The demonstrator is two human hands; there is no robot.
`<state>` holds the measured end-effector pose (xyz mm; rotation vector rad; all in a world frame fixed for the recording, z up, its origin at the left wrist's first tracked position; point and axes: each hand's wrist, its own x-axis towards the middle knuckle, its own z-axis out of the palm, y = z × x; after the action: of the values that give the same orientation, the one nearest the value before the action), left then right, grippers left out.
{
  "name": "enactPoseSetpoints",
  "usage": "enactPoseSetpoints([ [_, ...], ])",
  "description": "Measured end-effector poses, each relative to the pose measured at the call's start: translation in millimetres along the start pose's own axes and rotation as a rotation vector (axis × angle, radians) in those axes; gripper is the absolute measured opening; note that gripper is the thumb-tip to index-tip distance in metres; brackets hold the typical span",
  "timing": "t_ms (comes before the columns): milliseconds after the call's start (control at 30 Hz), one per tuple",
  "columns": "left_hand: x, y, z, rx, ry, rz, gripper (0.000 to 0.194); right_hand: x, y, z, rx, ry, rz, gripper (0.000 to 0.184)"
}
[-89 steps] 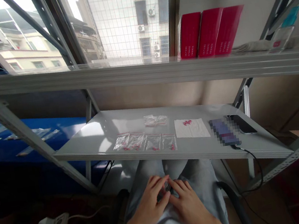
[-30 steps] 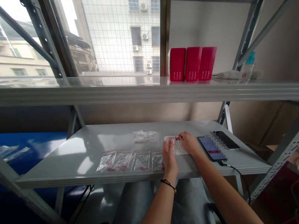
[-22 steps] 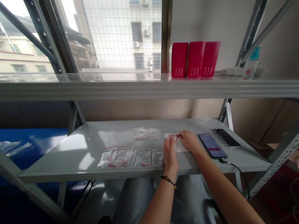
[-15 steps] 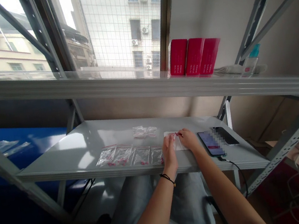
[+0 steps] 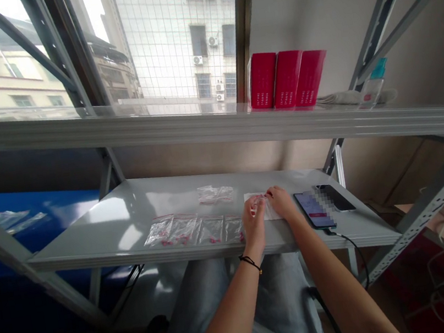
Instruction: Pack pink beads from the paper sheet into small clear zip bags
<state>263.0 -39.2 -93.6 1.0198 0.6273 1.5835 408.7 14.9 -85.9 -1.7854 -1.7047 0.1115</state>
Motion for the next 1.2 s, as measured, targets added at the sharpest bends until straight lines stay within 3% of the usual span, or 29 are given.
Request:
enactPoseSetpoints([
  [133, -1, -2, 0.9, 0.042, -0.025, 0.015, 0.034, -5, -7, -35, 0.228, 0.005, -0.081, 0.035],
  [267, -1, -2, 0.8, 0.070, -0.066, 0.028, 0.032, -15, -27, -70, 0.384, -0.126, -0.218, 0.035],
  [367, -1, -1, 0.6, 0.064, -0.053, -0.002, 0.032, -16, -41, -85, 0.368, -0.251, -0.329, 0.029],
  [433, -2, 1, 0.9, 0.033, -0.048, -0.022, 0.031, -13, -43, -87, 0.301, -0.233, -0.350, 0.031],
  [567, -2, 2, 1.4, -0.048, -0.017, -0.051, 0.035, -1, -29, -71, 0.186, -0.081, -0.247, 0.032],
  [700, 1, -1, 0.2, -0.110, 0.083, -0.059, 0.037, 2, -11, -32, 0.062, -0.067, -0.162, 0.029],
  [833, 3, -4, -0.6, -0.131, 0.088, -0.059, 0.038, -2, -7, -3, -0.046, -0.094, -0.156, 0.030],
  [1200, 2, -2, -0.4, -0.175, 0.077, -0.096, 0.039, -5, -19, 6, -0.251, -0.154, -0.161, 0.028],
])
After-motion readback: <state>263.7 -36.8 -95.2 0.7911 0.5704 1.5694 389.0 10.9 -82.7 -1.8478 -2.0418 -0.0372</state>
